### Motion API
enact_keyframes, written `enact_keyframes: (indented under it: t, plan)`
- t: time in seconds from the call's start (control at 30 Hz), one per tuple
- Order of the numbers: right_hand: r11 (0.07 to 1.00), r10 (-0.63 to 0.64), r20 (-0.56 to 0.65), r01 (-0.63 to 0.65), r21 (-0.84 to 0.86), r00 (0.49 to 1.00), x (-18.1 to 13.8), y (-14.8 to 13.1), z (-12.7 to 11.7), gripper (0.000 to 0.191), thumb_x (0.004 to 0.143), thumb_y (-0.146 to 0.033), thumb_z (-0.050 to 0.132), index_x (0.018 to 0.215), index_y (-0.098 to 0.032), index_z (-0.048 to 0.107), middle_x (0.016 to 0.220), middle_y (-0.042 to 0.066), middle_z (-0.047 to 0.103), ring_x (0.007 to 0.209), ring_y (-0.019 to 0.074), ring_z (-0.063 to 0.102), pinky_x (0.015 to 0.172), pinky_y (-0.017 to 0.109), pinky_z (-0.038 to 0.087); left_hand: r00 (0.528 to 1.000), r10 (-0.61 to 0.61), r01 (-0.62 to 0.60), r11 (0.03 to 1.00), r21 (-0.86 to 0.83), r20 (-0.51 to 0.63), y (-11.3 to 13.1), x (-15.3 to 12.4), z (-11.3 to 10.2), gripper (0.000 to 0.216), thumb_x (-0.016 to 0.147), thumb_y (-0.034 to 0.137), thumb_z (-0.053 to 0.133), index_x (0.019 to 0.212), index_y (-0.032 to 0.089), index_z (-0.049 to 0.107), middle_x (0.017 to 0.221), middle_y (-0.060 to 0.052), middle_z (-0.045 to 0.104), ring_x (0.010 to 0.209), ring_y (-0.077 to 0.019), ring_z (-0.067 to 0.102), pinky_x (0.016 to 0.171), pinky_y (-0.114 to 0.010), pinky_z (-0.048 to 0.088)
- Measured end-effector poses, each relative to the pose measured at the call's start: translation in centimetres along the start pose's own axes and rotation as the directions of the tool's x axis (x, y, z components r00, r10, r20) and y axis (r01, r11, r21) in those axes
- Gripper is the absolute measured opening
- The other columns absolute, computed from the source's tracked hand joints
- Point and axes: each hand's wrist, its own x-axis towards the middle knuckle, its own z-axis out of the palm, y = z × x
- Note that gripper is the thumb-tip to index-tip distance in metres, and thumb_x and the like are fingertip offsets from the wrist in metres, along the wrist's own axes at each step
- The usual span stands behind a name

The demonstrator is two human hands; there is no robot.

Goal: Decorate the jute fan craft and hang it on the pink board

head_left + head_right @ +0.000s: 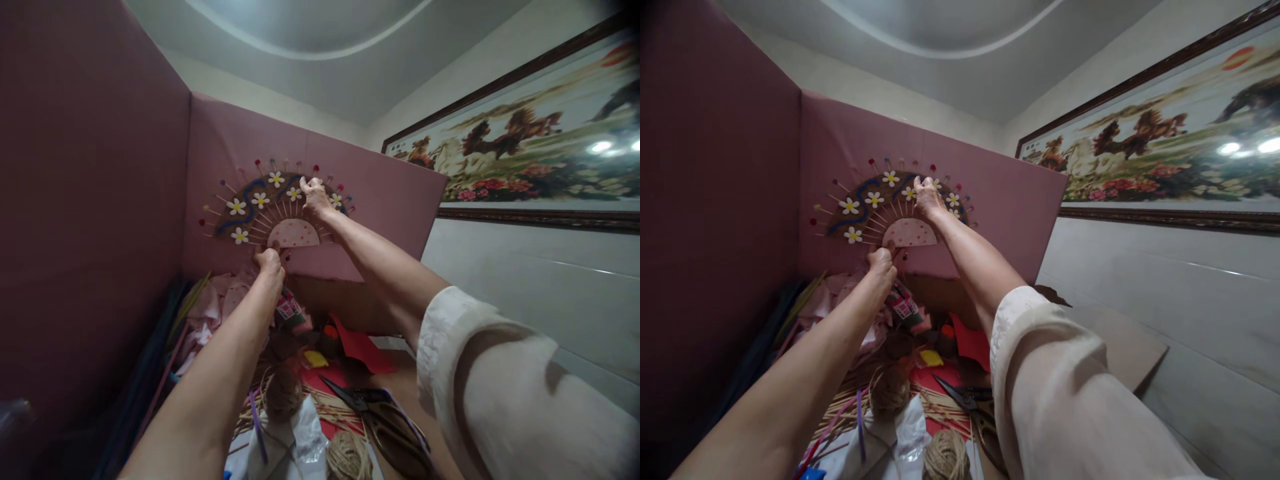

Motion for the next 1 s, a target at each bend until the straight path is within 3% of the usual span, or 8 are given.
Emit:
enact_keyframes:
  t: [0.27,0.43,0.57,0.73,0.9,1.0]
  plan:
    - [0.970,0.014,0.063,0.002,-0.242,0.998,-0.9,-1.3,-1.2,0.052,0.077,-0.015,0.048,0.128,-0.013,0.042,0.124,0.016,0.044,0.115,0.0310,0.040,0.089,0.041,0.038,1.000,0.024,-0.024,1.000,0.013,0.012,0.1,-1.2,-0.2,0.043,0.068,-0.002,0.054,0.104,0.020,0.059,0.089,-0.003,0.063,0.073,-0.0127,0.061,0.071,-0.031,0.054]
    - [0.955,-0.060,0.075,0.079,-0.286,0.995,-0.7,-0.5,-1.2,0.057,0.080,-0.013,0.044,0.136,-0.010,0.036,0.122,0.018,0.046,0.114,0.0312,0.040,0.089,0.041,0.037,0.998,-0.050,0.049,0.999,0.023,0.023,-0.1,-0.4,-0.2,0.039,0.070,-0.002,0.054,0.102,0.020,0.059,0.083,-0.002,0.063,0.069,-0.0120,0.061,0.070,-0.031,0.054]
    - [0.963,-0.093,-0.036,0.081,-0.257,0.995,-1.1,0.8,-1.9,0.057,0.077,-0.006,0.040,0.135,-0.010,0.040,0.115,0.015,0.052,0.108,0.0279,0.043,0.086,0.038,0.040,0.992,-0.123,0.122,0.992,0.038,0.018,-0.3,0.8,-0.3,0.034,0.074,-0.002,0.052,0.099,0.020,0.058,0.074,0.000,0.061,0.062,-0.0089,0.058,0.068,-0.028,0.053]
    - [0.970,-0.130,-0.167,0.090,-0.227,0.977,-5.1,1.5,-3.8,0.053,0.077,-0.004,0.038,0.127,-0.013,0.051,0.108,0.013,0.054,0.101,0.0250,0.044,0.082,0.035,0.041,0.979,-0.205,0.204,0.976,0.078,0.002,0.0,1.0,-0.6,0.016,0.082,0.011,0.053,0.098,0.013,0.057,0.077,-0.001,0.059,0.063,-0.0091,0.057,0.062,-0.026,0.052]
    - [0.920,-0.317,-0.053,0.293,-0.261,0.947,-9.2,2.4,-4.7,0.035,0.077,-0.009,0.046,0.105,-0.018,0.065,0.105,0.010,0.055,0.100,0.0226,0.043,0.084,0.032,0.039,0.975,-0.221,0.221,0.970,0.100,-0.013,0.2,0.9,-0.4,0.020,0.085,0.025,0.053,0.100,0.012,0.056,0.091,-0.004,0.059,0.073,-0.0105,0.057,0.062,-0.025,0.051]
    - [0.926,-0.261,0.000,0.251,-0.281,0.965,-10.1,3.3,-4.7,0.029,0.077,-0.012,0.048,0.097,-0.020,0.068,0.104,0.009,0.056,0.098,0.0224,0.045,0.081,0.033,0.040,0.978,-0.203,0.206,0.973,0.103,-0.034,0.2,1.2,-0.2,0.021,0.085,0.027,0.053,0.101,0.013,0.056,0.094,-0.005,0.059,0.074,-0.0110,0.057,0.063,-0.026,0.051]
